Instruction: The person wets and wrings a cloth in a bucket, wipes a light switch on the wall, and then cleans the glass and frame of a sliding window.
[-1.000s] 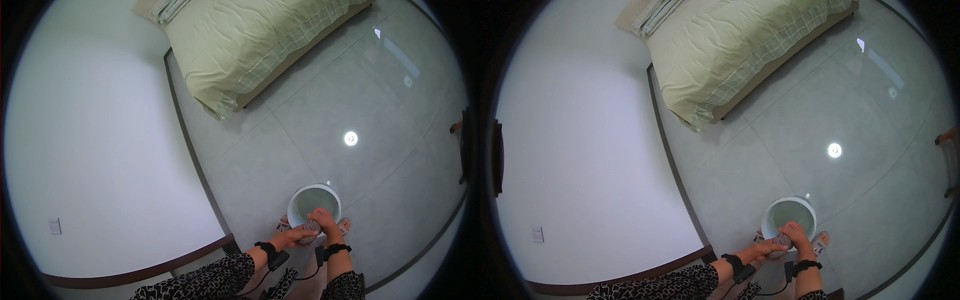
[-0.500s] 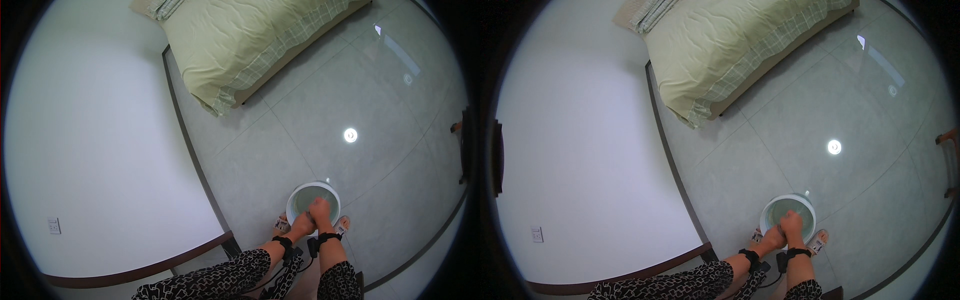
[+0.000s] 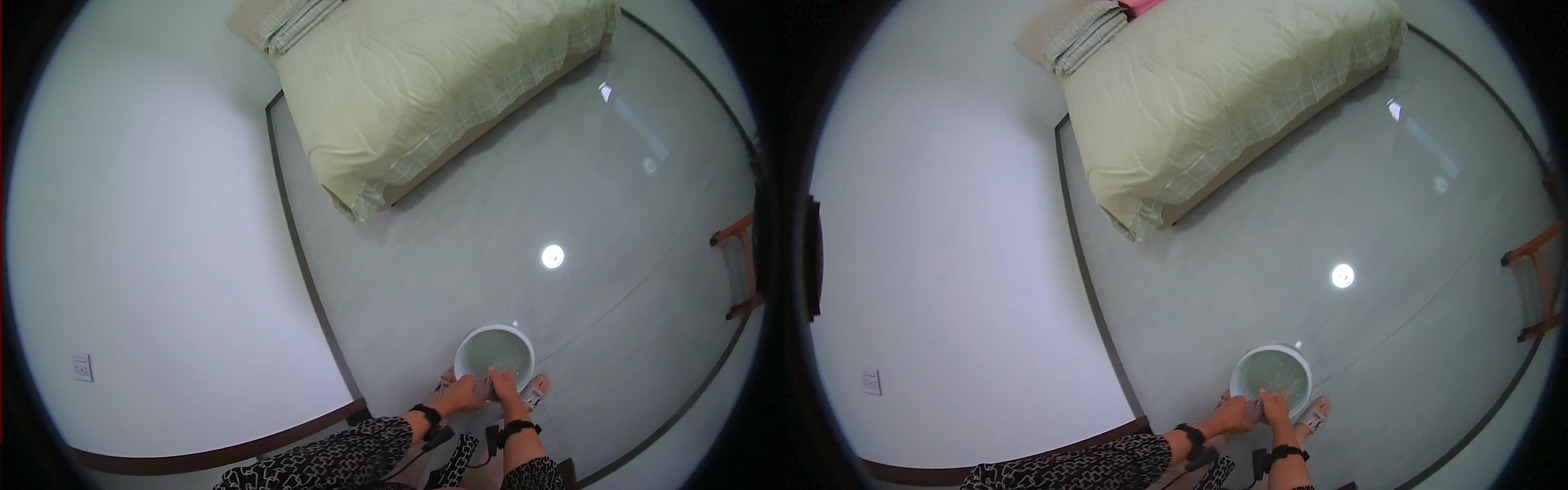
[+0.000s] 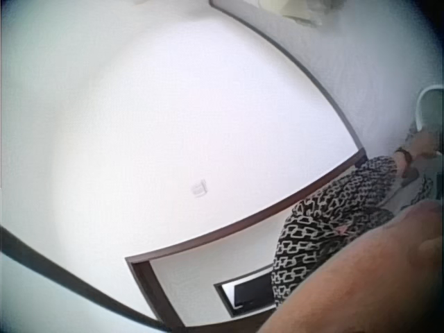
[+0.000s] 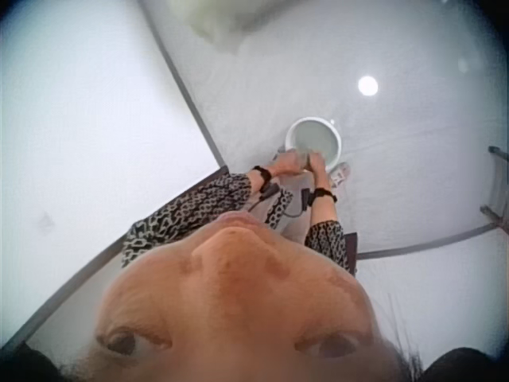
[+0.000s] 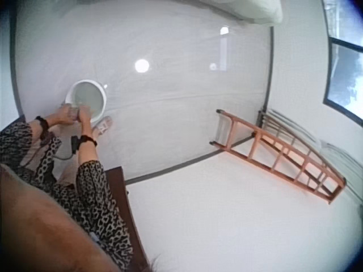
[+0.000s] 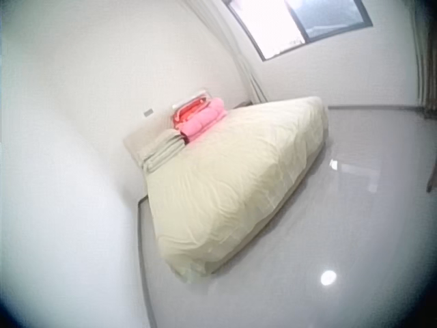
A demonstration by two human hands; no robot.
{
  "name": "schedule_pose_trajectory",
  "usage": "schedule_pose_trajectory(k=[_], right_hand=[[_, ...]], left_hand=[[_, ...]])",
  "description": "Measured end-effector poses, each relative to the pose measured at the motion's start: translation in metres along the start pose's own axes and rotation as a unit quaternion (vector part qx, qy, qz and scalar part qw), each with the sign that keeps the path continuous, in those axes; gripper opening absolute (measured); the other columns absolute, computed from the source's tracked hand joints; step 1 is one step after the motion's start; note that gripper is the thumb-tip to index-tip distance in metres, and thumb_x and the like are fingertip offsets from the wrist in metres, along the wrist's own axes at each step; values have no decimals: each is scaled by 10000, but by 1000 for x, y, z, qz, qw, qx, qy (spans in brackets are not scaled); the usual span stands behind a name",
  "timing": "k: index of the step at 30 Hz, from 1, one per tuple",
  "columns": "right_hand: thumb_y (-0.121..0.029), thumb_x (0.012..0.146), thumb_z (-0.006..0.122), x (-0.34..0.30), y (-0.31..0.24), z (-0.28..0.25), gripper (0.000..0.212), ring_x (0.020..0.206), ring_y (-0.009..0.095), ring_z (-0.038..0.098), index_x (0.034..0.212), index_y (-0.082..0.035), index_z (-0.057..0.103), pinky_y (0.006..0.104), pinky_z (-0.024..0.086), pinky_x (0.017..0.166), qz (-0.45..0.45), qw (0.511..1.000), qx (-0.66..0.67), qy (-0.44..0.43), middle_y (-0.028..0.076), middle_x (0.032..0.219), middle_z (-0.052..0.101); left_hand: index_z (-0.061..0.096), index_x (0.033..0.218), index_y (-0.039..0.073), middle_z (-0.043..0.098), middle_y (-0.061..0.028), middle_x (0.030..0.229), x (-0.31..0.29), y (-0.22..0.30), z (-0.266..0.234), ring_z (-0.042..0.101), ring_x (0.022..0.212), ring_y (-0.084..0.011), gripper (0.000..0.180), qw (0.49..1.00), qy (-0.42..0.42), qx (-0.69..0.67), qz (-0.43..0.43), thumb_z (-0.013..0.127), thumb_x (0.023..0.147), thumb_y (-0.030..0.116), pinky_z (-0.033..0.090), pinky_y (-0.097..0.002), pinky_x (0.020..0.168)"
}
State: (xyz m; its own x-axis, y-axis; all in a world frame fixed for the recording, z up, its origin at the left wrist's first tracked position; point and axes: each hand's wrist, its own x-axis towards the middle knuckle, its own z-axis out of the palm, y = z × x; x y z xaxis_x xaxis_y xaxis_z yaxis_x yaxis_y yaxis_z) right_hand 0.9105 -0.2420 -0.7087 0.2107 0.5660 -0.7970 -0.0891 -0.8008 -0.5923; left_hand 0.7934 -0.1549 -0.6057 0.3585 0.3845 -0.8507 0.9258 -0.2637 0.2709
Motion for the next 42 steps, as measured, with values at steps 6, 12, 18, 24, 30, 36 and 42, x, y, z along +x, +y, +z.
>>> schedule_pose_trajectory(k=[6, 12, 18, 24, 30, 36, 42], right_hand=[[-499, 902, 669, -57, 2, -22, 715, 1298, 361, 490, 1435, -74, 456, 544, 400, 1071, 88, 792, 545, -260, 138, 1439, 505], [-315, 914, 660, -74, -45, -21, 396, 1039, 282, 646, 1206, -47, 637, 427, 541, 902, 16, 835, 508, -210, 136, 1168, 653], [-264, 930, 592, -52, -61, -1, 298, 849, 217, 649, 1057, -9, 679, 368, 536, 734, -9, 947, 319, -47, 102, 959, 674], [-274, 983, 556, -53, -70, -8, 313, 920, 238, 640, 1126, -18, 665, 382, 535, 793, -25, 949, 311, -36, 122, 1072, 664], [-187, 998, 557, -127, -90, -65, 228, 1041, 257, 637, 1141, -18, 609, 412, 546, 908, 15, 885, 414, -212, 122, 1117, 637], [-59, 887, 646, -209, -155, -124, 320, 1063, 238, 643, 1196, 8, 603, 393, 540, 915, -177, 835, 438, -281, 132, 1159, 653], [-9, 789, 674, -261, -221, -176, 350, 1001, 240, 671, 1136, 10, 631, 373, 547, 897, -315, 826, 362, -295, 124, 1062, 683]], left_hand=[[632, 1238, 42, 665, -80, 1166, -63, 3, -28, 640, 991, -219, 556, 844, -202, -495, -29, 816, 772, 285, 516, -360, 865], [620, 1235, 90, 642, -11, 1080, -68, 10, -21, 598, 979, -178, 493, 835, -191, -516, -20, 797, 794, 220, 489, -334, 878], [647, 1176, 10, 695, -178, 1079, -76, 43, -49, 661, 982, -291, 693, 991, -37, -125, 12, 828, 659, 436, 515, -370, 856], [631, 1151, -24, 695, -226, 1003, -85, 26, -63, 667, 960, -369, 775, 992, 97, -14, 74, 803, 650, 542, 526, -421, 850], [613, 1202, 22, 695, -73, 1037, -102, -2, -90, 668, 962, -251, 654, 909, -24, -403, 106, 799, 757, 463, 540, -389, 828], [605, 1266, 21, 681, -118, 1178, -165, -9, -131, 638, 1112, -266, 455, 731, -89, -652, 180, 616, 857, 221, 494, -412, 1012], [522, 1355, 18, 575, -140, 1358, -167, 8, -185, 540, 1261, -322, 669, 560, -136, -776, 255, 528, 686, 37, 409, -488, 1105]])
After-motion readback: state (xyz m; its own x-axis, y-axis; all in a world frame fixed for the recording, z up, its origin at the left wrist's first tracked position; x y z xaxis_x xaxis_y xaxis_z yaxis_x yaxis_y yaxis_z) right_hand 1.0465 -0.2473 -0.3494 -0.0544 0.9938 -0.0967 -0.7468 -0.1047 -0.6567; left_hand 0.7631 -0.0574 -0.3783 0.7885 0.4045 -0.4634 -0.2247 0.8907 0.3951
